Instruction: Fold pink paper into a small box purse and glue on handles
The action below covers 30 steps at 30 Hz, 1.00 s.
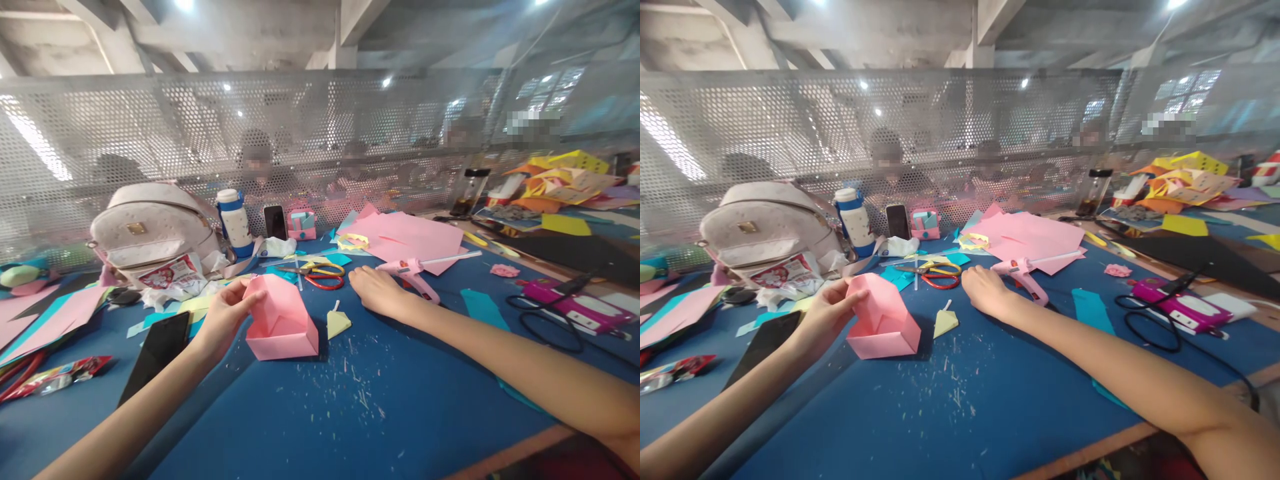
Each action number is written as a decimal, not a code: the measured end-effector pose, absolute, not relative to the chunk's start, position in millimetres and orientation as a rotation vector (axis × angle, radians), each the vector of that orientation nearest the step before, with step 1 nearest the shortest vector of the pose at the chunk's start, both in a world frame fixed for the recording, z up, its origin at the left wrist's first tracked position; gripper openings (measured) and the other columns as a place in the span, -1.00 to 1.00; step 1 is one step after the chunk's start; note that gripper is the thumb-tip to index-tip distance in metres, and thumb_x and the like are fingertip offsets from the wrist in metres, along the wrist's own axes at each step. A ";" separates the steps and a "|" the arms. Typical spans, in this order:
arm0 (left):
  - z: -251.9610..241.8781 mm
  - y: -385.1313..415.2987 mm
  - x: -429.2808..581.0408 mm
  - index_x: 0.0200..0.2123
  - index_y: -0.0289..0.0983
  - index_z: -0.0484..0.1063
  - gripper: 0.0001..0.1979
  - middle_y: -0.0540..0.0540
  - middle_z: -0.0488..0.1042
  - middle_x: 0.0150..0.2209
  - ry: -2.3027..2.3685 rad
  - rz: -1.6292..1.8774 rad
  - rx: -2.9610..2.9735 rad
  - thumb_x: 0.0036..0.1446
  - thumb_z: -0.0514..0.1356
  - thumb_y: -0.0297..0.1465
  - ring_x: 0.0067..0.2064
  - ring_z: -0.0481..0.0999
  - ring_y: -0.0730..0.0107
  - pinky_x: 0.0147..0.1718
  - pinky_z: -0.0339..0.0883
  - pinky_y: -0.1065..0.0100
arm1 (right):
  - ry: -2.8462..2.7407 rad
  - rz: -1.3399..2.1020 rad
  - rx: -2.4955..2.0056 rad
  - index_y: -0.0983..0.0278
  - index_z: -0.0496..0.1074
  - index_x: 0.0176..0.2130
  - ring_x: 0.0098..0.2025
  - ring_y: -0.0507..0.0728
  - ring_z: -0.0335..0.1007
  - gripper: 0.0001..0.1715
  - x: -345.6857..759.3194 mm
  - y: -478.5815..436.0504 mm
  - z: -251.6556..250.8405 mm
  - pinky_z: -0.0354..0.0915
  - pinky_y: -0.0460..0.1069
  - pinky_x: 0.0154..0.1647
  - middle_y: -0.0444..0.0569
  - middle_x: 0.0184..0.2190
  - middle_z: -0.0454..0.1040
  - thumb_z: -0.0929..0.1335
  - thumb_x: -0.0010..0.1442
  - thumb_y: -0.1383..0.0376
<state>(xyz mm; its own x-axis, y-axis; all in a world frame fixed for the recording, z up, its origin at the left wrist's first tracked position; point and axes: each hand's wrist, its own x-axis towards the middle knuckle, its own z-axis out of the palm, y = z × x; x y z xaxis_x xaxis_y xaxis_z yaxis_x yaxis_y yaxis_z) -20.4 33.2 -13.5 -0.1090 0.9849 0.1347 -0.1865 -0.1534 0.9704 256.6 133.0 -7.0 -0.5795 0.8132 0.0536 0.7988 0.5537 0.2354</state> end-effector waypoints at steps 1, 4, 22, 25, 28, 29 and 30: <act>-13.5 33.3 -20.5 -0.35 -0.31 0.52 -0.73 -0.06 0.56 -0.37 1.057 1.474 1.120 -0.09 0.43 -0.29 -0.37 0.48 0.42 -0.40 0.33 0.46 | 2.738 0.364 1.415 0.48 0.43 -0.22 -0.15 0.27 0.43 -0.64 257.8 132.3 -4.5 0.21 0.02 -0.28 0.23 -0.26 0.50 0.24 0.00 0.67; -13.0 33.3 -20.4 -0.37 -0.31 0.51 -0.73 -0.05 0.55 -0.40 1.063 1.481 1.118 -0.10 0.44 -0.29 -0.39 0.47 0.42 -0.41 0.32 0.46 | 2.818 0.358 1.448 0.46 0.36 -0.14 -0.21 0.20 0.40 -0.60 260.5 130.9 5.8 0.15 0.01 -0.32 0.20 -0.25 0.47 0.18 0.05 0.66; -10.8 31.6 -19.2 -0.38 -0.32 0.50 -0.72 -0.05 0.54 -0.40 1.064 1.471 1.125 -0.10 0.44 -0.29 -0.39 0.46 0.43 -0.42 0.31 0.47 | 2.853 0.151 1.435 0.32 0.45 -0.36 -0.41 0.04 0.28 -0.80 268.0 141.8 5.8 -0.12 -0.05 -0.47 -0.04 -0.45 0.44 0.29 0.10 0.54; -10.1 31.3 -18.4 -0.39 -0.32 0.49 -0.72 -0.04 0.53 -0.42 1.059 1.471 1.125 -0.11 0.44 -0.29 -0.41 0.46 0.44 -0.43 0.31 0.47 | 2.807 0.164 1.456 0.34 0.48 -0.38 -0.42 0.05 0.29 -0.81 267.0 141.7 5.2 -0.13 -0.05 -0.48 -0.01 -0.46 0.44 0.31 0.08 0.55; -9.8 31.6 -17.8 -0.41 -0.32 0.49 -0.72 -0.04 0.53 -0.43 1.061 1.481 1.123 -0.13 0.45 -0.28 -0.43 0.46 0.44 -0.44 0.31 0.46 | 2.778 0.198 1.459 0.37 0.49 -0.39 -0.43 0.05 0.30 -0.81 265.5 142.0 3.4 -0.13 -0.04 -0.48 0.01 -0.48 0.42 0.30 0.09 0.55; -9.8 31.7 -17.8 -0.41 -0.32 0.49 -0.72 -0.04 0.53 -0.43 1.061 1.482 1.122 -0.13 0.45 -0.28 -0.43 0.46 0.43 -0.44 0.31 0.46 | 2.772 0.211 1.456 0.38 0.50 -0.39 -0.43 0.06 0.30 -0.80 264.9 142.2 3.0 -0.12 -0.03 -0.48 0.02 -0.48 0.42 0.29 0.09 0.55; -9.9 31.9 -17.8 -0.41 -0.32 0.49 -0.72 -0.04 0.53 -0.43 1.060 1.482 1.121 -0.13 0.45 -0.28 -0.42 0.46 0.44 -0.44 0.31 0.46 | 2.765 0.224 1.450 0.38 0.50 -0.38 -0.43 0.06 0.31 -0.79 264.3 142.3 2.7 -0.12 -0.03 -0.48 0.02 -0.49 0.42 0.29 0.10 0.55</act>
